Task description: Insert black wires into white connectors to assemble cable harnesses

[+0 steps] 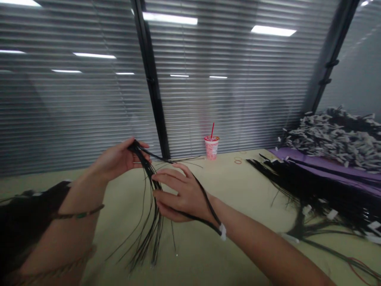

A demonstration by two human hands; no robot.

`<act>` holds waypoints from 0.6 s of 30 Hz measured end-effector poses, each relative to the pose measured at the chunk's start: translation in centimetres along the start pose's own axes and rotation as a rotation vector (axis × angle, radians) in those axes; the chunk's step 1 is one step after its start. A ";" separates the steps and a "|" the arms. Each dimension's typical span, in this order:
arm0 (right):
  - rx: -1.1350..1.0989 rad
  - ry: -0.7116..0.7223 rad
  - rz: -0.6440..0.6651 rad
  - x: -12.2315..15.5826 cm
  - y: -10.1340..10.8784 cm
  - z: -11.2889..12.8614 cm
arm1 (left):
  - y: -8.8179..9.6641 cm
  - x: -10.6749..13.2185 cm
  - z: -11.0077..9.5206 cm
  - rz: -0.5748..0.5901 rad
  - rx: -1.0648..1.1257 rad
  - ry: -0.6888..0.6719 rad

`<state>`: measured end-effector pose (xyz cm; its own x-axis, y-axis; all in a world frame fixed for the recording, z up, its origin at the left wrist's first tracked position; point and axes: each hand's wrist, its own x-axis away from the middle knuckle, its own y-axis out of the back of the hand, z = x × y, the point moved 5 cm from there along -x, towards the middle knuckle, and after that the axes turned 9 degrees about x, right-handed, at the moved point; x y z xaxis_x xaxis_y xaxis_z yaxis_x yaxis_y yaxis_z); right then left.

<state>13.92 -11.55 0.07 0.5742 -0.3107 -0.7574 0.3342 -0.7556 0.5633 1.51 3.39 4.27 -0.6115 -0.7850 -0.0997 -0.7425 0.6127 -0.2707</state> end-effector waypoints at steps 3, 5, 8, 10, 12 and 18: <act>-0.028 -0.060 0.029 0.1 -0.7 -0.4 | -0.8 0.0 0.3 0.043 -0.050 -0.018; -0.034 -0.061 0.078 0.1 -1.1 -0.4 | -1.7 0.0 0.5 0.100 -0.073 -0.032; -0.011 -0.076 0.103 0.1 -1.4 -0.5 | -3.1 0.2 0.9 0.154 -0.107 -0.035; -0.001 -0.106 0.090 0.1 -1.4 -0.6 | -3.9 0.4 1.2 0.157 -0.121 -0.027; 0.002 -0.123 0.088 0.2 -1.3 -0.7 | -4.7 0.6 1.4 0.159 -0.125 -0.020; -0.002 -0.179 0.083 0.0 -1.1 -1.1 | -5.2 0.9 1.4 0.129 -0.123 0.004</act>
<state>14.44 -10.11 -0.18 0.4577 -0.4694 -0.7551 0.2931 -0.7221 0.6266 5.23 -0.65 4.25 -0.7048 -0.6989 -0.1217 -0.6855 0.7151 -0.1371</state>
